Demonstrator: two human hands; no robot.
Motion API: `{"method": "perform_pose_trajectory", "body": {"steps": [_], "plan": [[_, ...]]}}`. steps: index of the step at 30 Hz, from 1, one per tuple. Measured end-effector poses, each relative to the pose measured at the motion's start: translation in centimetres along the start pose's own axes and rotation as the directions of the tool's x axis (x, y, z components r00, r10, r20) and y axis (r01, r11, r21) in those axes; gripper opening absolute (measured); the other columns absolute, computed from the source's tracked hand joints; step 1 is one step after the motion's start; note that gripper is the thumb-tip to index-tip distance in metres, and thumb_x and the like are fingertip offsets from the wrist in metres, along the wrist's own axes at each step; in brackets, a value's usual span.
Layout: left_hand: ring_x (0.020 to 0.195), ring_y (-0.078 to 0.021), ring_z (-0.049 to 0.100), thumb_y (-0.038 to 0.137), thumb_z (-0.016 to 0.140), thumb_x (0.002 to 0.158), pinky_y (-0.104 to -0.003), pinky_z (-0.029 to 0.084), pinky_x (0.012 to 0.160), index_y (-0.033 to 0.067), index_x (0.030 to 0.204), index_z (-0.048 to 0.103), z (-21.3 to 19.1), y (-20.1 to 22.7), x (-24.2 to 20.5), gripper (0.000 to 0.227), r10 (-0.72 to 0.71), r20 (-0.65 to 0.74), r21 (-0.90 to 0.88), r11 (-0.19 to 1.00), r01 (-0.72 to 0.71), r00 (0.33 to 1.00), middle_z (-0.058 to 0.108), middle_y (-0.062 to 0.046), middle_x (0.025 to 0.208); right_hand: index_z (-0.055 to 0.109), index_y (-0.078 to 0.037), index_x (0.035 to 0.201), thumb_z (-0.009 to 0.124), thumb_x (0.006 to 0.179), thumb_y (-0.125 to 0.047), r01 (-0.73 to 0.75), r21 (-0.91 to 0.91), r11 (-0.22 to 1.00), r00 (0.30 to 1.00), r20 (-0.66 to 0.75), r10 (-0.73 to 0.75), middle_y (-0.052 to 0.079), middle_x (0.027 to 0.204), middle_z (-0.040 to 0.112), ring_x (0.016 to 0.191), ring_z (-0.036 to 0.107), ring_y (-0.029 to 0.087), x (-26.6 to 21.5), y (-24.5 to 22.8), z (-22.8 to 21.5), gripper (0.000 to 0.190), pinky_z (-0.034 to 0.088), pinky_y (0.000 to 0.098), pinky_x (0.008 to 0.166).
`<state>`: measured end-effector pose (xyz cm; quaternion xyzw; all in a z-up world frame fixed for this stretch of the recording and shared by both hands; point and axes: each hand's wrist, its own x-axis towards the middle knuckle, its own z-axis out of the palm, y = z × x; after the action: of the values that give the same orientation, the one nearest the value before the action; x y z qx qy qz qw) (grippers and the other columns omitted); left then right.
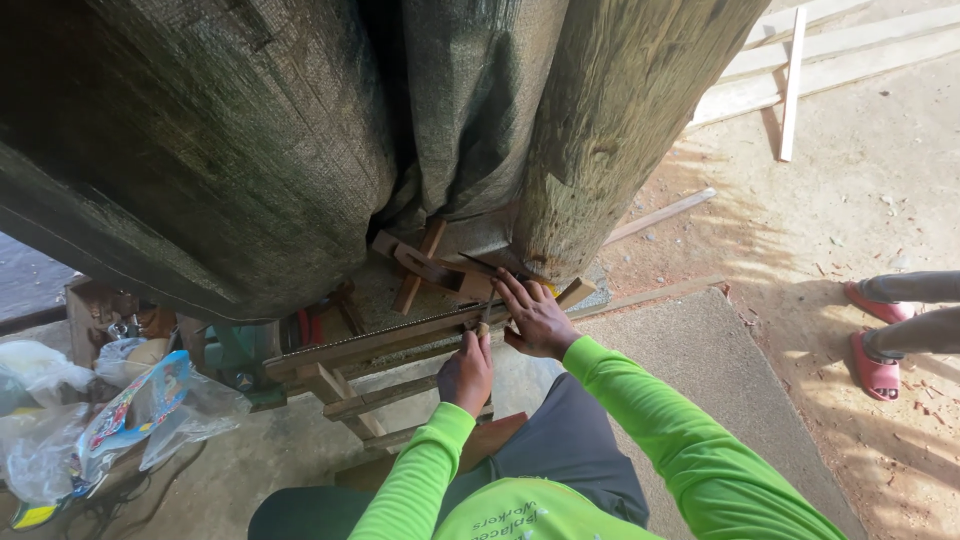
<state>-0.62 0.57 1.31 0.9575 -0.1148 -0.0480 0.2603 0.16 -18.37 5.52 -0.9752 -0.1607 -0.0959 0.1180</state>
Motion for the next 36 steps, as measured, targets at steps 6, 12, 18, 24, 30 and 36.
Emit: {"method": "perform_pose_trajectory", "body": {"steps": [6,12,18,24,30,36], "plan": [[0.069,-0.0453,0.070,0.043,0.040,0.107,-0.058,0.054,0.060,0.0130,0.104,0.051,-0.3,0.1,-0.1,0.032,0.027,-0.024,0.003,1.000,-0.027,0.999,0.071,-0.022,0.072,0.030,0.000,0.158,0.076,0.075,-0.035,0.014,-0.010,1.000,1.000,-0.006,-0.014,0.021,0.166,0.027,0.120,0.048,0.040,-0.2,0.1,0.4,0.100,0.039,0.0489,0.106],[0.067,-0.0449,0.069,0.043,0.041,0.107,-0.057,0.053,0.058,0.0138,0.102,0.052,-0.6,-0.1,-0.1,0.032,0.035,-0.022,0.006,0.999,-0.035,0.999,0.070,-0.022,0.070,0.029,0.001,0.157,0.076,0.074,-0.034,0.011,-0.006,1.000,1.000,-0.006,-0.011,0.021,0.166,0.027,0.121,0.047,0.040,-0.2,0.0,0.3,0.102,0.038,0.0492,0.107],[0.065,-0.0445,0.069,0.043,0.041,0.107,-0.057,0.053,0.056,0.0151,0.101,0.052,-0.3,-0.2,-0.2,0.031,0.031,-0.027,0.021,0.999,-0.030,0.999,0.069,-0.021,0.068,0.029,0.001,0.158,0.075,0.076,-0.034,0.019,0.006,1.000,0.999,-0.037,-0.019,0.021,0.166,0.028,0.124,0.047,0.040,-0.2,0.2,0.6,0.100,0.038,0.0490,0.109],[0.063,-0.0441,0.069,0.045,0.043,0.106,-0.056,0.053,0.055,0.0149,0.100,0.052,0.5,-0.3,-0.2,0.031,0.023,-0.064,0.026,0.999,-0.022,0.998,0.069,-0.020,0.066,0.030,0.001,0.156,0.075,0.075,-0.033,0.035,0.007,0.999,0.998,-0.051,-0.035,0.022,0.165,0.029,0.125,0.046,0.042,-0.3,0.1,0.5,0.099,0.037,0.0500,0.109],[0.065,-0.0431,0.070,0.043,0.043,0.107,-0.056,0.054,0.055,0.0161,0.101,0.052,-0.8,0.5,-0.4,0.029,-0.009,-0.014,0.002,1.000,0.009,1.000,0.069,-0.020,0.068,0.030,-0.001,0.158,0.074,0.075,-0.031,0.010,0.030,1.000,0.999,-0.051,-0.008,0.020,0.165,0.029,0.127,0.045,0.041,-0.2,-0.3,0.0,0.098,0.036,0.0499,0.109],[0.070,-0.0463,0.069,0.039,0.046,0.107,-0.058,0.052,0.060,0.0129,0.114,0.049,-0.8,0.6,-0.6,0.027,0.018,-0.055,-0.118,0.993,-0.024,0.998,0.071,-0.024,0.077,0.033,-0.009,0.159,0.071,0.071,-0.025,-0.016,0.104,0.994,1.000,-0.017,0.018,0.014,0.166,0.032,0.131,0.046,0.038,0.0,-1.0,-2.3,0.097,0.033,0.0517,0.112]]}}
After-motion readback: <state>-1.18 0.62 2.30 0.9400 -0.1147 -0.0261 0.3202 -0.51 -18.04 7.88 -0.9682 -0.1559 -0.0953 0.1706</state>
